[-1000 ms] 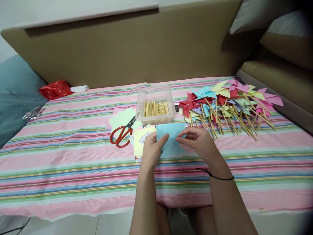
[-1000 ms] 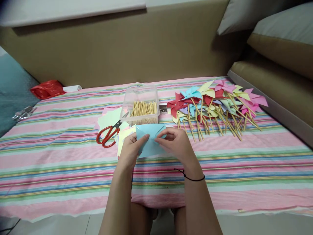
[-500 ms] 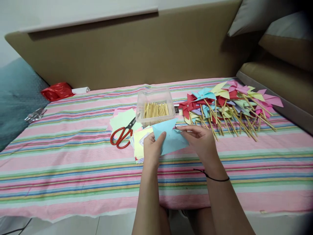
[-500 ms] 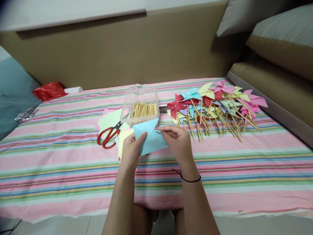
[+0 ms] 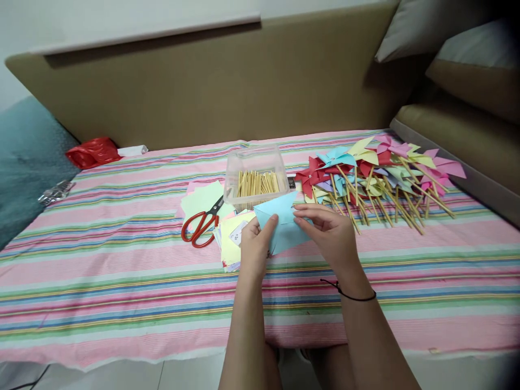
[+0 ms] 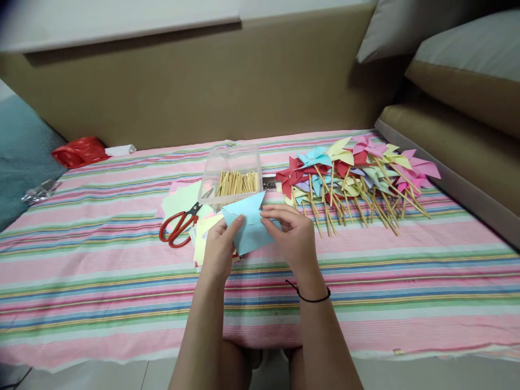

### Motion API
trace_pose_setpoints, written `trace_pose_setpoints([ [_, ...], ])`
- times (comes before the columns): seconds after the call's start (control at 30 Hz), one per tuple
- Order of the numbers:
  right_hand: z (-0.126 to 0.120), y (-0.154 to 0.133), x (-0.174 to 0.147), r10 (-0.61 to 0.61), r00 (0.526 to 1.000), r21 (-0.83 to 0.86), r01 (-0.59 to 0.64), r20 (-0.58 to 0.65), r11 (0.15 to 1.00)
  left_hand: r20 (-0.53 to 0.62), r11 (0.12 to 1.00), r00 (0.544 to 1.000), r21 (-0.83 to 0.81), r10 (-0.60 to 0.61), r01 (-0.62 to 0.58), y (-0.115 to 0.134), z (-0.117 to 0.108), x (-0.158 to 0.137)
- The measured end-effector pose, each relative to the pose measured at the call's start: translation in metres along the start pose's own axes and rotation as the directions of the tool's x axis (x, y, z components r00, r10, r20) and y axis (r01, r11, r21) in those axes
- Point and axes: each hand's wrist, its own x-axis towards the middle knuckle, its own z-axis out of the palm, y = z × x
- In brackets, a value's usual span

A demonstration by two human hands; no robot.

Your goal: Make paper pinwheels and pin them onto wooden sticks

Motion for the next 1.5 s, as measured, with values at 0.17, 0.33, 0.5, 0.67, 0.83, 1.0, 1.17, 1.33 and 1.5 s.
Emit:
trace_pose_setpoints([
  [0.17, 0.0007, -0.0002, -0.0001, 0.010, 1.000, 0.007, -0.010, -0.005, 1.000, 0.010, 1.000, 1.000, 0.018, 0.014, -0.014, 0.0001, 0.0006, 0.0003],
  [0.33, 0.0008, -0.0021, -0.0001, 0.114, 0.992, 0.078, -0.117, 0.048, 0.990, -0.028, 0.997, 0.999, 0.074, 0.038, -0.036, -0.0011, -0.0020, 0.0020],
  [0.5, -0.0008, 0.0035, -0.0001, 0.348, 0.931, 0.153, -0.361, 0.106, 0.920, -0.003, 0.979, 0.997, 0.189, 0.077, -0.075, -0.0029, -0.0063, 0.0033],
  [0.67, 0.0002, 0.0043, -0.0001, 0.416, 0.903, 0.202, -0.429, 0.105, 0.880, 0.035, 0.971, 0.997, 0.226, 0.072, -0.078, -0.0025, -0.0061, 0.0025],
  [0.83, 0.0018, -0.0008, -0.0004, 0.430, 0.899, 0.204, -0.438, 0.085, 0.876, 0.052, 0.986, 0.999, 0.165, 0.008, -0.016, 0.0008, -0.0039, 0.0003],
  [1.0, 0.0024, -0.0011, -0.0001, 0.447, 0.894, 0.234, -0.444, 0.047, 0.865, 0.078, 0.998, 0.996, 0.057, -0.031, 0.027, 0.0031, -0.0021, -0.0009],
  [1.17, 0.0035, 0.0014, -0.0004, 0.431, 0.901, 0.239, -0.431, 0.052, 0.870, 0.074, 0.999, 0.997, 0.041, -0.024, 0.021, 0.0014, -0.0011, -0.0011],
  [1.33, 0.0045, 0.0010, -0.0005, 0.438, 0.896, 0.244, -0.441, 0.070, 0.864, 0.047, 0.998, 0.999, 0.050, -0.026, 0.024, -0.0011, -0.0028, 0.0006],
  [1.5, 0.0040, 0.0025, -0.0009, 0.434, 0.897, 0.230, -0.440, 0.076, 0.868, 0.035, 0.997, 0.999, 0.069, -0.023, 0.021, -0.0014, -0.0033, 0.0019],
])
